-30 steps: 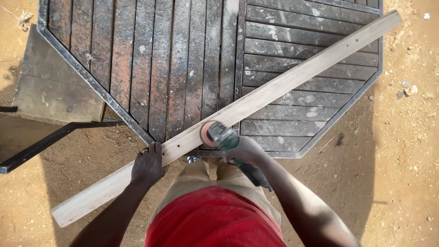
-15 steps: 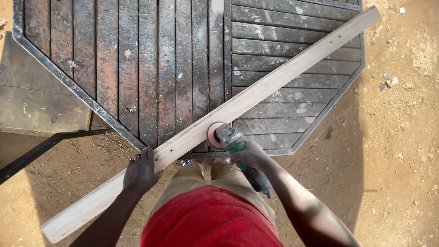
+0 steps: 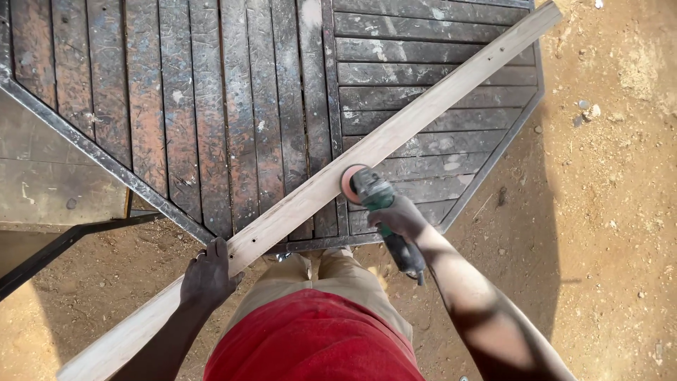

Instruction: Sanding a wooden plank using an angle grinder with a sanding disc on a metal workbench.

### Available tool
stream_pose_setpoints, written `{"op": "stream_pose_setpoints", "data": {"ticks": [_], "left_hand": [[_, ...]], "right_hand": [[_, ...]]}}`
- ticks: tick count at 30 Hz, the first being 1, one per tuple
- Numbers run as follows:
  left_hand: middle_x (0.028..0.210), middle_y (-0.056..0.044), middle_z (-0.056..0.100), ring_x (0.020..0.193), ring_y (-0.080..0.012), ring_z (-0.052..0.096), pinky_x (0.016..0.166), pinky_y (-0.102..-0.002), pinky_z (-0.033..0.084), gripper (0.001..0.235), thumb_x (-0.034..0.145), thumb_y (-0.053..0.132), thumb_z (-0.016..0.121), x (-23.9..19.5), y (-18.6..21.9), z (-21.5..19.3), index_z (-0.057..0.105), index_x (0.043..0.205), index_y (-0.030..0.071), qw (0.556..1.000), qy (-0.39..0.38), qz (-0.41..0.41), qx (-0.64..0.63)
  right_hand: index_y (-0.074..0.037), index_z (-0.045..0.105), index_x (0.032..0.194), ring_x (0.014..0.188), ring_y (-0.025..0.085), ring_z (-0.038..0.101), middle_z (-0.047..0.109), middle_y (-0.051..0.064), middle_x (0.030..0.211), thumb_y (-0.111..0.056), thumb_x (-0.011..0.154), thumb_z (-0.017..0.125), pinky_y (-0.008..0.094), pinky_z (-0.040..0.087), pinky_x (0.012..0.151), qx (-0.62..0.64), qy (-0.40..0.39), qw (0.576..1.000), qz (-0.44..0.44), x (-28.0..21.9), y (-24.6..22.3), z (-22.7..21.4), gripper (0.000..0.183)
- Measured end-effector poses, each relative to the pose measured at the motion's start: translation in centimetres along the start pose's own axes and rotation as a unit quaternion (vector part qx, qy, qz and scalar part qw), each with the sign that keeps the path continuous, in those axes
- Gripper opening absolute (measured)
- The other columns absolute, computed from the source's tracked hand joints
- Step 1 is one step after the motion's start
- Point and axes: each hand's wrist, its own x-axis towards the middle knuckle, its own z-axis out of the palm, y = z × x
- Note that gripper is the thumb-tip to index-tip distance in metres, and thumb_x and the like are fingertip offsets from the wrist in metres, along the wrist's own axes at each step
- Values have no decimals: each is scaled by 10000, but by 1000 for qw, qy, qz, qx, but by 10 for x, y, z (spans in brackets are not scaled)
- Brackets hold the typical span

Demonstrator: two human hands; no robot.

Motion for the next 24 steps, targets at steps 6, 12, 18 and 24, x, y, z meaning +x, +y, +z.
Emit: {"op": "stream_pose_setpoints", "data": {"ticks": [6, 12, 18, 24], "left_hand": [[1274, -187, 603, 1079, -360, 699, 885, -459, 605, 1018, 735, 586, 736, 2, 2, -14, 394, 1465, -36, 999, -41, -4, -16], [1279, -177, 603, 1090, -343, 701, 888, -440, 605, 996, 745, 572, 727, 0, 5, -19, 393, 1463, -32, 999, -42, -13, -17], [1353, -180, 558, 1117, -358, 638, 903, -478, 573, 998, 817, 564, 704, 2, 3, -8, 300, 1524, -14, 999, -40, -20, -21], [1377, -168, 535, 1149, -349, 631, 929, -482, 577, 1021, 811, 557, 729, 3, 7, -16, 270, 1540, 8, 996, -72, -48, -35]], "right_hand": [[-104, 782, 957, 878, 371, 751, 751, 185, 877, -269, 463, 967, 474, 589, 754, -102, -85, 991, 8, -32, -4, 38, 553], [34, 731, 825, 556, 302, 677, 631, 189, 620, -12, 549, 842, 423, 571, 606, 161, 63, 985, 20, 54, -2, -53, 301], [-14, 653, 963, 552, 175, 580, 658, 105, 780, 134, 684, 706, 266, 500, 474, 190, 13, 981, 43, 36, -31, -72, 321], [-155, 771, 822, 669, 167, 642, 701, 1, 747, -279, 516, 839, 313, 496, 602, -193, -107, 975, -4, -49, -22, 35, 337]]}}
